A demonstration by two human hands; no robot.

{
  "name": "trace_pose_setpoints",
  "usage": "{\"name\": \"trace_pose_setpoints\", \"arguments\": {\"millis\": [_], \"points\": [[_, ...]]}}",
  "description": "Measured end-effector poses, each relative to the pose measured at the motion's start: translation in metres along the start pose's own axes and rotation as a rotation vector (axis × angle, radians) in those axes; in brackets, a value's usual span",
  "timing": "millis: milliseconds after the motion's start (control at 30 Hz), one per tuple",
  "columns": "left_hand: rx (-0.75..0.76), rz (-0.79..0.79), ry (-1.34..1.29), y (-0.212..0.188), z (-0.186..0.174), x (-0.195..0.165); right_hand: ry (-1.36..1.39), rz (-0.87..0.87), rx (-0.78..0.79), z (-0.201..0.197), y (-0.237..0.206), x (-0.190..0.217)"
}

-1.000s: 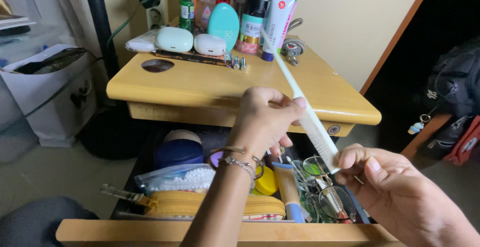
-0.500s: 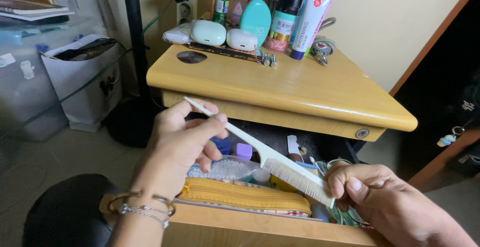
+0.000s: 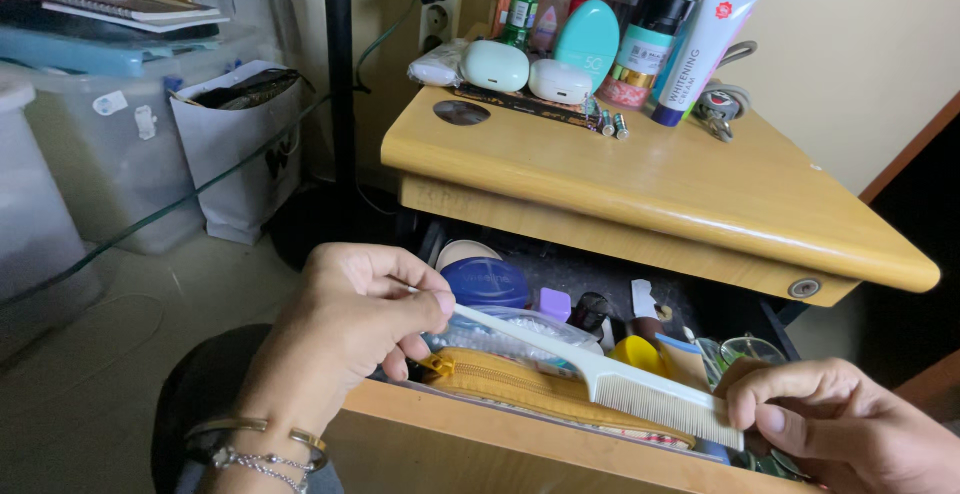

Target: The person sits on the floor in front of a bedside table and empties its drawer, taking out glasses, a comb, pouches, cosmetic containers and small cases. They place items on the tabletop, sort through them, and return and arrange the items back inside the drawer.

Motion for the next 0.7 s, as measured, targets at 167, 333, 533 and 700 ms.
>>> {"name": "trace_pose_setpoints", "arguments": {"millis": [167,333,533,700], "points": [[0.037,0.076,0.109,-0.001,-0.002,-0.003,-0.012,-0.034,-0.078,-0.012,0.000,-0.006],[0.101,0.051,0.194,-0.001,0.006,0.010,-0.071,0.060,-0.229,-0.015,-0.008,-0.010],[0.212,0.014,0.194,0.000,0.014,0.013,-0.229,0.083,-0.138,0.005,-0.006,-0.003],[0.193,-0.001,0.322,-0.004,0.008,0.010,-0.278,-0.016,-0.046,0.011,-0.005,0.003]]}}
Point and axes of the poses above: each hand's wrist, its own y-axis towards the middle knuckle, its own z-axis out of the palm, x = y × z, the point moved 10 cm from there along y, towards the middle knuckle, and after that the axes turned 1 degree about z, right-handed, at the moved point
